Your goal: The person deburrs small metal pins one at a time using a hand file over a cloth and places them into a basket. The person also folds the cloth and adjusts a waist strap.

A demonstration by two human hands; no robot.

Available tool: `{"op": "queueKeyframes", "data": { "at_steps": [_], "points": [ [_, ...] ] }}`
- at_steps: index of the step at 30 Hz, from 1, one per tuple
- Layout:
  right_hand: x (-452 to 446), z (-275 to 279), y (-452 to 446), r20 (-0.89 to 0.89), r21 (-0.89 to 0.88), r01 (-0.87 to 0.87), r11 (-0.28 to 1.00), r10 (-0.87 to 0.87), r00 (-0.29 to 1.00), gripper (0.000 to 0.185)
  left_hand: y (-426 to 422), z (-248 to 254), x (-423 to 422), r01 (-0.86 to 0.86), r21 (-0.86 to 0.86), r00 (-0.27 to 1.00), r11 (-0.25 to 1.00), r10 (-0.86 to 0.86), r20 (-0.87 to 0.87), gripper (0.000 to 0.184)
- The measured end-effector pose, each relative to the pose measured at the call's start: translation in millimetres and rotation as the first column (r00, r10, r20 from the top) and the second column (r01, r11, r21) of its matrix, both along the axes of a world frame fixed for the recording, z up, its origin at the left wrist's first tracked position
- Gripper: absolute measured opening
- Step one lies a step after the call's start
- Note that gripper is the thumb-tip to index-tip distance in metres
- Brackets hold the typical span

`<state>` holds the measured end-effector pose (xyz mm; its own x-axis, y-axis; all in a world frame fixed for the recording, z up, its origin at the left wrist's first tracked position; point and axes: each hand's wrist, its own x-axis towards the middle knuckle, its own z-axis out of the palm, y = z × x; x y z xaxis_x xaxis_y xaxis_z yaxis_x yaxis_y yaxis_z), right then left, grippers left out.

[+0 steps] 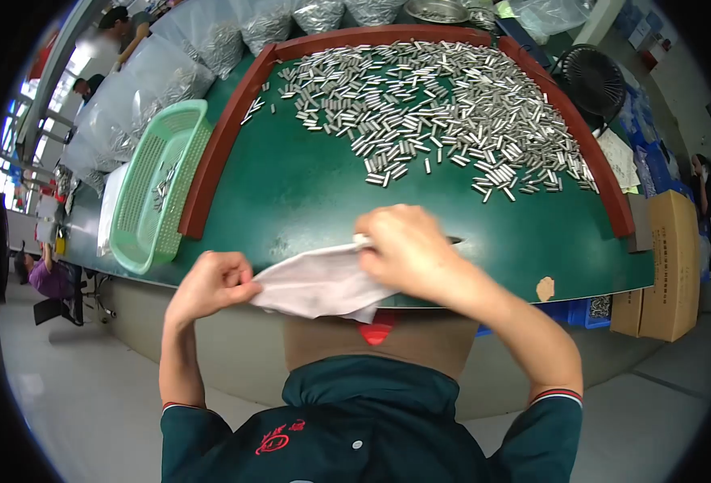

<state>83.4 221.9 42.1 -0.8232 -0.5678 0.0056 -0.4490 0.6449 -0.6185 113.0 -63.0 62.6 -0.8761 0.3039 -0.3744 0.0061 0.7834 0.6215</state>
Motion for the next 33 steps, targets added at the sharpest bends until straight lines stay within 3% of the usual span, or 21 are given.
{"op": "queueKeyframes", "data": {
  "at_steps": [1,3,6,7,8,9,10,13,15,18,21,25,29,33],
  "points": [
    [8.9,-1.4,-30.6,0.003,-0.054,-0.038,0.998,0.039,0.999,0.019,-25.4,6.5,15.7,-0.087,-0.055,0.995,0.995,0.085,-0.044,0.019],
    [40.8,-10.1,-99.8,-0.167,-0.274,-0.164,0.948,0.121,0.979,0.010,-90.2,18.4,60.7,-0.290,-0.138,0.951,0.947,0.270,-0.149,0.017],
    [90.1,-33.2,-203.1,-0.203,-0.371,-0.372,0.851,0.317,0.927,0.013,-158.7,24.1,141.5,-0.584,-0.317,0.796,0.748,0.451,-0.403,0.016],
    [98.1,-55.1,-237.0,-0.134,-0.278,-0.469,0.838,0.450,0.883,0.014,-178.2,10.9,165.2,-0.482,-0.440,0.840,0.758,0.258,-0.477,0.015],
    [115.7,-60.5,-249.1,-0.171,-0.310,-0.504,0.806,0.474,0.864,0.016,-190.0,-2.7,185.7,-0.375,-0.559,0.855,0.739,0.044,-0.517,0.014],
    [126.2,-62.9,-258.5,-0.229,-0.331,-0.520,0.787,0.468,0.854,0.017,-191.4,7.7,197.7,-0.507,-0.510,0.807,0.695,0.175,-0.564,0.013],
    [136.2,-60.2,-264.3,-0.192,-0.465,-0.468,0.752,0.430,0.882,0.020,-190.9,19.2,203.1,-0.629,-0.446,0.738,0.636,0.309,-0.600,0.013],
    [125.3,-36.4,-251.7,-0.169,-0.423,-0.459,0.781,0.430,0.887,0.022,-182.2,21.5,207.0,-0.632,-0.392,0.765,0.668,0.456,-0.455,0.014],
    [114.3,-12.5,-212.3,-0.092,-0.401,-0.445,0.801,0.449,0.889,0.021,-169.1,30.4,191.0,-0.605,-0.357,0.785,0.712,0.458,-0.417,0.015],
    [96.2,8.1,-141.8,-0.176,-0.340,-0.280,0.898,0.232,0.957,0.019,-124.5,41.5,151.6,-0.477,-0.219,0.864,0.851,0.407,-0.298,0.017],
    [85.5,13.0,-73.1,-0.197,-0.249,-0.074,0.966,0.025,0.980,0.012,-78.7,38.2,93.4,-0.126,-0.066,0.943,0.990,0.099,-0.316,0.017],
    [75.7,32.1,-0.2,-0.098,-0.220,0.172,0.960,-0.197,0.975,0.007,-16.4,32.9,16.1,0.270,0.163,0.956,0.949,-0.245,-0.160,0.019],
    [41.8,16.1,37.7,-0.042,-0.078,0.444,0.893,-0.448,0.893,0.010,45.8,5.1,-60.9,0.326,0.048,0.930,0.944,-0.312,-0.193,0.018],
    [9.6,-18.5,55.7,-0.099,0.041,0.528,0.848,-0.523,0.847,0.013,78.7,-34.8,-93.4,0.264,0.002,0.919,0.964,-0.251,-0.305,0.018]
  ]
}}
